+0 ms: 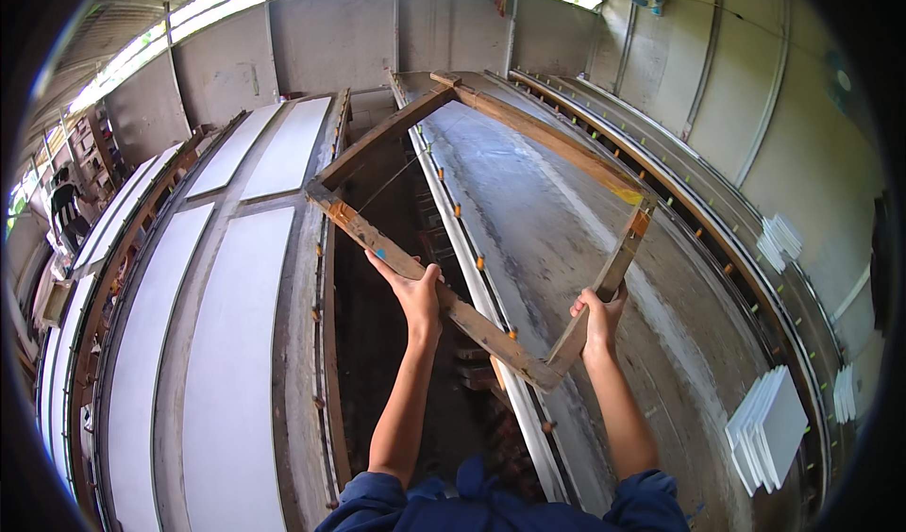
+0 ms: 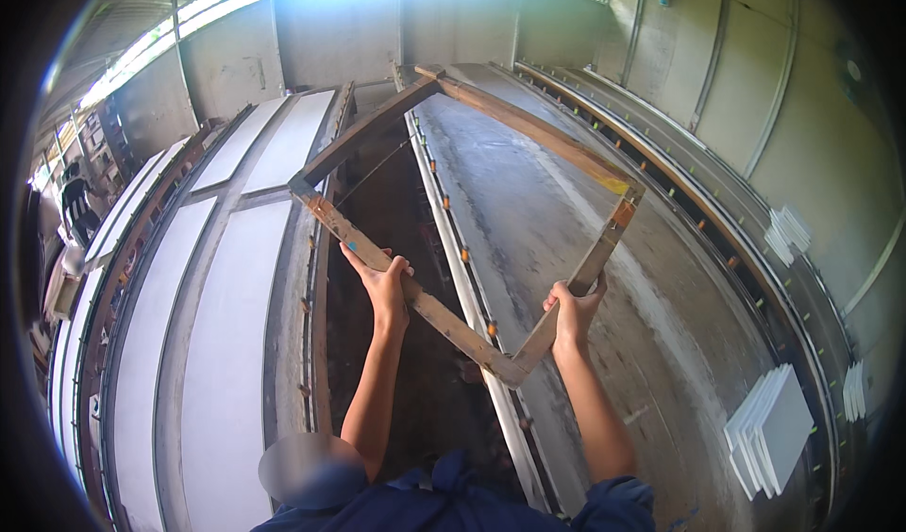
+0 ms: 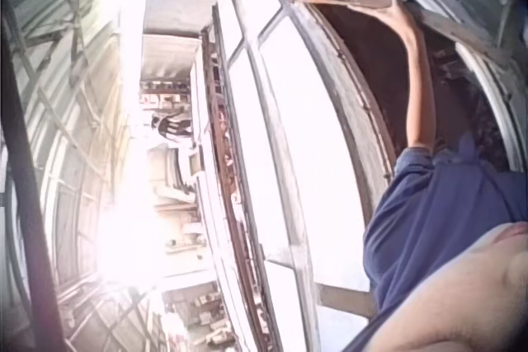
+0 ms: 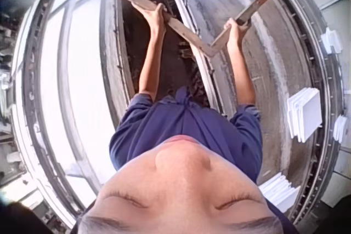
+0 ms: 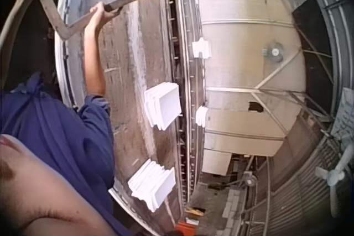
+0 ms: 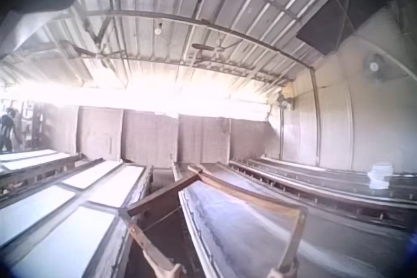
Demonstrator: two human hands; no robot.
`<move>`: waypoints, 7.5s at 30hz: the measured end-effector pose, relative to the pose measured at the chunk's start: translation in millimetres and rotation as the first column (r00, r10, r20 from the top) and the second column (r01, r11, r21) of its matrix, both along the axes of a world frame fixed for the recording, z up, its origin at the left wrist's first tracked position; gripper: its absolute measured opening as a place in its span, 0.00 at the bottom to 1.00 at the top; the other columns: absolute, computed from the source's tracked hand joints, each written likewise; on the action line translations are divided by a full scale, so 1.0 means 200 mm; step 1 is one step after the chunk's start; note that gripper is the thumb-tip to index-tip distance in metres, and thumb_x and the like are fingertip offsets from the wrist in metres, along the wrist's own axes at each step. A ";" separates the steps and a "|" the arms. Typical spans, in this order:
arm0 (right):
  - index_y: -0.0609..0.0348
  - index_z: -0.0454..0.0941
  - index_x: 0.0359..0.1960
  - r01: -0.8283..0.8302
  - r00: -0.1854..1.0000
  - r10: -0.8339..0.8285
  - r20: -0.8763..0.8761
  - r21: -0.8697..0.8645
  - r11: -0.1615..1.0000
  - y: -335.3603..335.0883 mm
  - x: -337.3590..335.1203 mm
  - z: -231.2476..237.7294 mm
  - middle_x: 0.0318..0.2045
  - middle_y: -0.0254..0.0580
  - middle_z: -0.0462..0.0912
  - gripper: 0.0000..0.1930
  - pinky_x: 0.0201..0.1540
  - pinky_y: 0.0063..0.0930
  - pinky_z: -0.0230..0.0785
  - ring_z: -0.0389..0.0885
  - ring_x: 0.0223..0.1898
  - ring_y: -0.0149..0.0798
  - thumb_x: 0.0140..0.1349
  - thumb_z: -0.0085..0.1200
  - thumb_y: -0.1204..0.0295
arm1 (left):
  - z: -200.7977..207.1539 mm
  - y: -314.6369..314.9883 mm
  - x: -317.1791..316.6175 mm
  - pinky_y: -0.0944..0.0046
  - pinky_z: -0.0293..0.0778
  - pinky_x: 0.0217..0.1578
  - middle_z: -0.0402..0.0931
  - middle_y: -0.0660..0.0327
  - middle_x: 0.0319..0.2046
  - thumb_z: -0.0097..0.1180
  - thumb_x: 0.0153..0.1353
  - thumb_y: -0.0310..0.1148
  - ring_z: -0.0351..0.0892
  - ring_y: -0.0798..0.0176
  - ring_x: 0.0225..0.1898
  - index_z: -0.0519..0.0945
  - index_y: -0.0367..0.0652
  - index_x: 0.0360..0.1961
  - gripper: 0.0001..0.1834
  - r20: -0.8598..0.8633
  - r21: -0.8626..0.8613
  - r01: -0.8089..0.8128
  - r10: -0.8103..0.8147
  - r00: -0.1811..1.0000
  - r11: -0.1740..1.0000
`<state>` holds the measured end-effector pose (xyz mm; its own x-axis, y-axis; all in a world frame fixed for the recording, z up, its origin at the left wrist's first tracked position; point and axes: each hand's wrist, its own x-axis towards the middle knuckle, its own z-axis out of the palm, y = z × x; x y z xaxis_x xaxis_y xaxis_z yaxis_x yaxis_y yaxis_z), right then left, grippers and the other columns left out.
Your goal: The person places a wooden frame on a long conveyor belt and then repeatedly picks up white square tiles from a stack. They place each tile individually into the wooden frame, pressing it down with both hands, and then move the frame along the belt to repeat the process.
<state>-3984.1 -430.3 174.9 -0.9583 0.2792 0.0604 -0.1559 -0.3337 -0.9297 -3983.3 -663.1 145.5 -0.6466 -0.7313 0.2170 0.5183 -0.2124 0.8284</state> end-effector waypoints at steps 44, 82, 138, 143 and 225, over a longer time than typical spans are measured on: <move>0.52 0.43 0.65 0.001 0.999 0.001 0.034 -0.059 0.998 -2.20 -4.11 -0.14 0.27 0.40 0.67 0.42 0.23 0.27 0.63 0.66 0.20 0.31 0.46 0.45 0.87 | -0.17 -2.22 -4.10 0.64 0.71 0.25 0.60 0.52 0.43 0.51 0.46 0.14 0.71 0.62 0.27 0.28 0.57 0.70 0.58 0.015 0.016 0.043 -0.043 0.999 0.999; 0.55 0.45 0.63 -0.084 0.996 0.085 0.015 -0.015 0.996 -4.18 -7.73 -0.09 0.26 0.41 0.68 0.42 0.21 0.29 0.65 0.68 0.19 0.32 0.44 0.49 0.85 | -0.05 -4.51 -7.67 0.69 0.72 0.27 0.70 0.67 0.23 0.59 0.53 0.28 0.70 0.70 0.22 0.71 0.46 0.29 0.08 -0.328 0.640 0.389 -0.223 0.918 0.662; 0.61 0.60 0.37 0.308 0.827 -0.547 -0.130 -0.709 0.634 -4.28 -9.40 -0.16 0.27 0.44 0.69 0.19 0.40 0.34 0.75 0.75 0.31 0.43 0.54 0.55 0.64 | 0.12 -4.90 -9.91 0.68 0.71 0.28 0.68 0.64 0.23 0.54 0.52 0.33 0.68 0.69 0.23 0.70 0.42 0.33 0.10 -0.063 0.371 0.829 -0.879 0.472 0.419; 0.60 0.66 0.42 0.430 0.888 -0.453 0.081 -0.495 0.755 -4.60 -9.31 -0.08 0.26 0.41 0.74 0.24 0.39 0.37 0.75 0.76 0.25 0.40 0.54 0.61 0.56 | 0.15 -4.68 -9.77 0.65 0.73 0.32 0.66 0.62 0.29 0.53 0.53 0.33 0.71 0.67 0.27 0.64 0.41 0.46 0.20 -0.056 0.186 0.781 -0.787 0.614 0.596; 0.67 0.48 0.65 0.097 0.384 -0.904 0.187 0.966 0.241 -4.75 -10.02 -0.90 0.57 0.64 0.54 0.39 0.59 0.50 0.60 0.55 0.59 0.63 0.54 0.56 0.74 | -0.57 -5.05 -11.68 0.56 0.51 0.65 0.43 0.47 0.70 0.53 0.55 0.23 0.45 0.51 0.70 0.42 0.47 0.71 0.45 0.754 -0.468 0.786 -0.647 0.116 -0.404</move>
